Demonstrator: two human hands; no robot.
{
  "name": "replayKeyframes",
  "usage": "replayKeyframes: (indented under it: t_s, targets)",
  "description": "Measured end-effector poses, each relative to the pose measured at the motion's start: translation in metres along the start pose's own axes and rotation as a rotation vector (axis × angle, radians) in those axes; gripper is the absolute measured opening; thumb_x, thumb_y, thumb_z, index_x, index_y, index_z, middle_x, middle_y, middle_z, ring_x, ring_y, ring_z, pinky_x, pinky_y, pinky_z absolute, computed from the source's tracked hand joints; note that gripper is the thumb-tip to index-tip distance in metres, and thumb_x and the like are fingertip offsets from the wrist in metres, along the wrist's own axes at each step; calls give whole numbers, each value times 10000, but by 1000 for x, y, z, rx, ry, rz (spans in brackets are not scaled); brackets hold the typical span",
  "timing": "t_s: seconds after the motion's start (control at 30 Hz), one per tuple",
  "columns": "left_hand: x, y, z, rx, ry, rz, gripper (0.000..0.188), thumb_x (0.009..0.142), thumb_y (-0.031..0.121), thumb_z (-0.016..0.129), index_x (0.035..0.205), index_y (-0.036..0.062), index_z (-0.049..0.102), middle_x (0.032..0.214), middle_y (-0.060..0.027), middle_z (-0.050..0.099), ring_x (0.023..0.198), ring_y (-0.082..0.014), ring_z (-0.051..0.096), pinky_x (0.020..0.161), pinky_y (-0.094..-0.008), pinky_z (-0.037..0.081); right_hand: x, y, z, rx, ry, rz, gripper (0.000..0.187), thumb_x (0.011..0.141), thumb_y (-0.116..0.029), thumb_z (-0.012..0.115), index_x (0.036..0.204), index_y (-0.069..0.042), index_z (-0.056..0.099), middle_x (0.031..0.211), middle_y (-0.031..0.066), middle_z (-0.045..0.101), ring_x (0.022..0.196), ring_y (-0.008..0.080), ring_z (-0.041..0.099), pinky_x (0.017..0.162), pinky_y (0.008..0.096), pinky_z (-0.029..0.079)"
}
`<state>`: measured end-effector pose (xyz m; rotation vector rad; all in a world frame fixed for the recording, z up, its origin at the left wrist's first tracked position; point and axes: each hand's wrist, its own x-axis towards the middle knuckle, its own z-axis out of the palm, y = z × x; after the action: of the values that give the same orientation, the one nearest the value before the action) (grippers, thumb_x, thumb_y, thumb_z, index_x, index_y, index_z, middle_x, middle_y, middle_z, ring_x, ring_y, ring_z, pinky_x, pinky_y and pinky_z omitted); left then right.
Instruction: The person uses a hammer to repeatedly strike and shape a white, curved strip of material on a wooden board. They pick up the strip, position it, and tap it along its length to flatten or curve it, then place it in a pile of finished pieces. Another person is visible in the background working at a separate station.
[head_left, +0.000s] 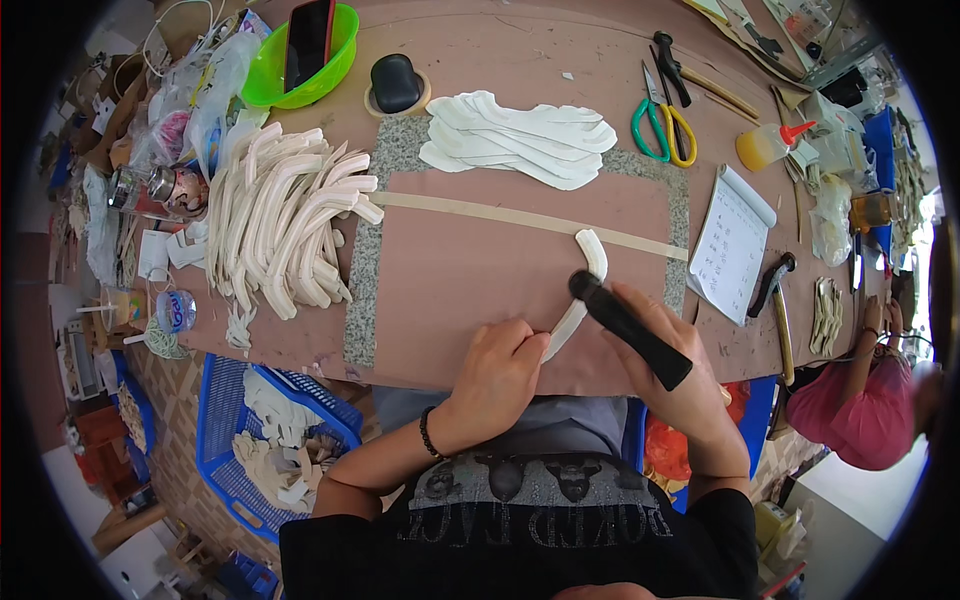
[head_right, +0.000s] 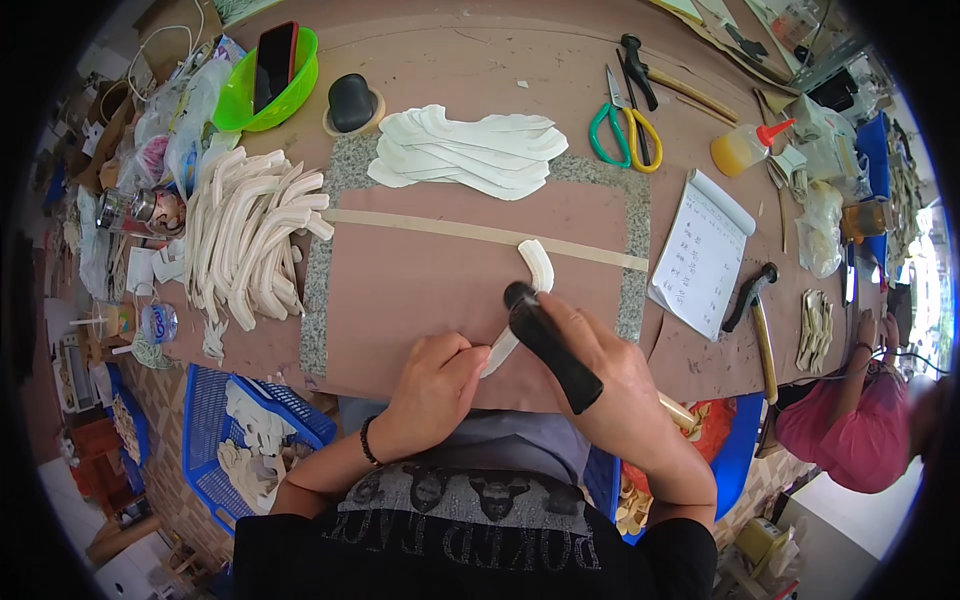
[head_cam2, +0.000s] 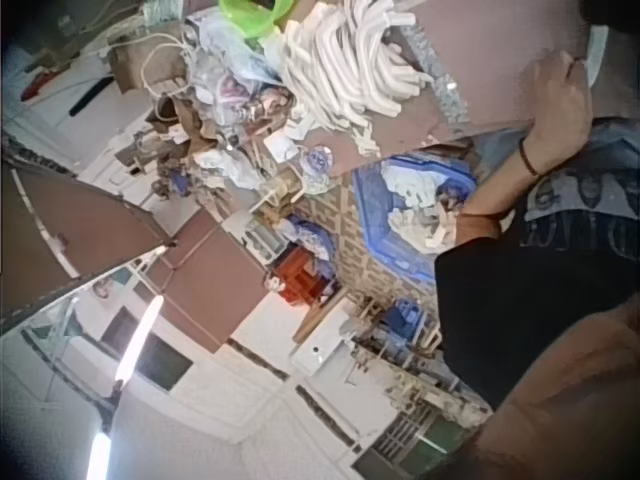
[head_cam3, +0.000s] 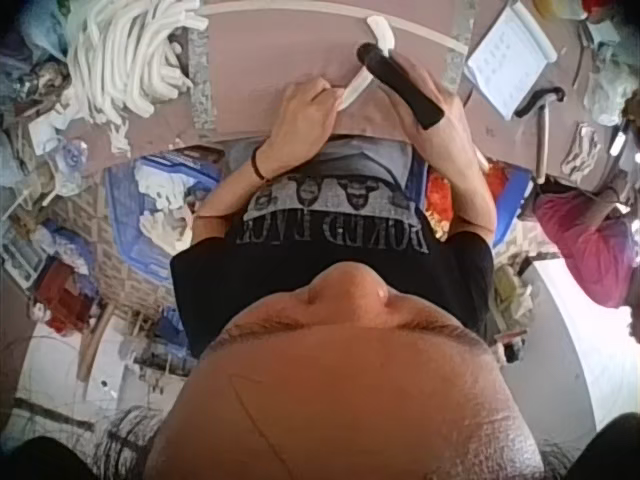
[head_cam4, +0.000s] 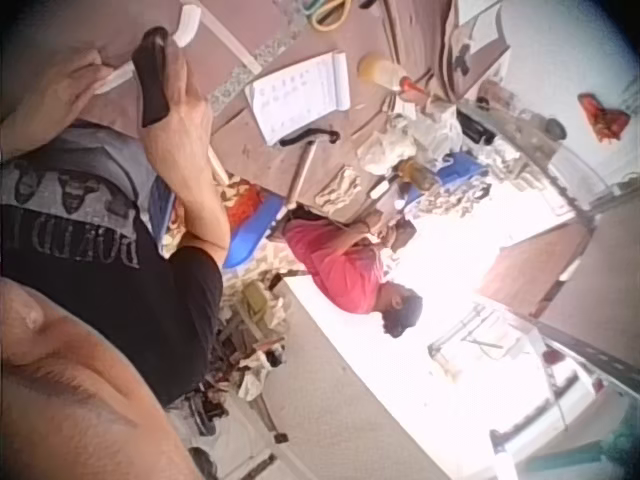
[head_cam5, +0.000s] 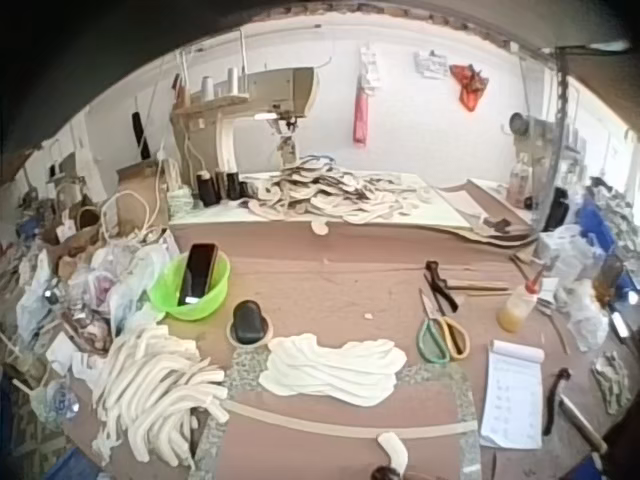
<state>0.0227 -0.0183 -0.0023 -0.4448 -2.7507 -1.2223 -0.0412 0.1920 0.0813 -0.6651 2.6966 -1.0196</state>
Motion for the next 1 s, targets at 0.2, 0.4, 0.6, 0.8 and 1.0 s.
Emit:
replayKeyframes:
  t_s: [0.2, 0.4, 0.6, 0.8, 1.0]
  targets:
    - [4, 4, -11, 287, -36, 267, 264, 825, 53, 663, 1066, -51, 687, 948, -97, 597, 882, -259, 582, 741, -372, 479, -1, 13, 0, -118, -76, -2, 640, 831, -25, 707, 1449, -76, 549, 1033, 182, 672, 815, 421, 685, 712, 474, 560]
    - [8, -10, -21, 287, -177, 396, 311, 806, 88, 657, 1078, -59, 682, 943, -88, 590, 899, -244, 579, 737, -356, 487, -10, 7, 5, -61, -132, -159, 644, 816, -21, 714, 1437, -30, 541, 990, 164, 661, 784, 386, 687, 655, 463, 553]
    - [12, -23, -34, 298, -193, 524, 318, 807, 111, 650, 1089, -33, 684, 958, -68, 593, 915, -229, 582, 764, -345, 480, -8, 2, -3, -1, -112, -214, 667, 799, -30, 725, 1439, -20, 536, 970, 171, 658, 804, 381, 684, 685, 453, 564]
    - [13, -24, -46, 354, -253, 566, 317, 804, 124, 656, 1089, -9, 690, 997, -57, 600, 933, -208, 582, 793, -335, 471, -6, 3, -1, -98, -150, -186, 670, 790, -43, 743, 1430, -10, 548, 965, 159, 662, 781, 363, 689, 662, 450, 562]
    - [11, -32, -51, 335, -309, 562, 324, 822, 108, 654, 1119, -18, 688, 1047, -63, 624, 965, -210, 596, 813, -338, 477, -7, 4, 6, -60, -251, -227, 659, 796, -48, 739, 1425, -3, 545, 936, 149, 644, 778, 356, 690, 652, 440, 560]
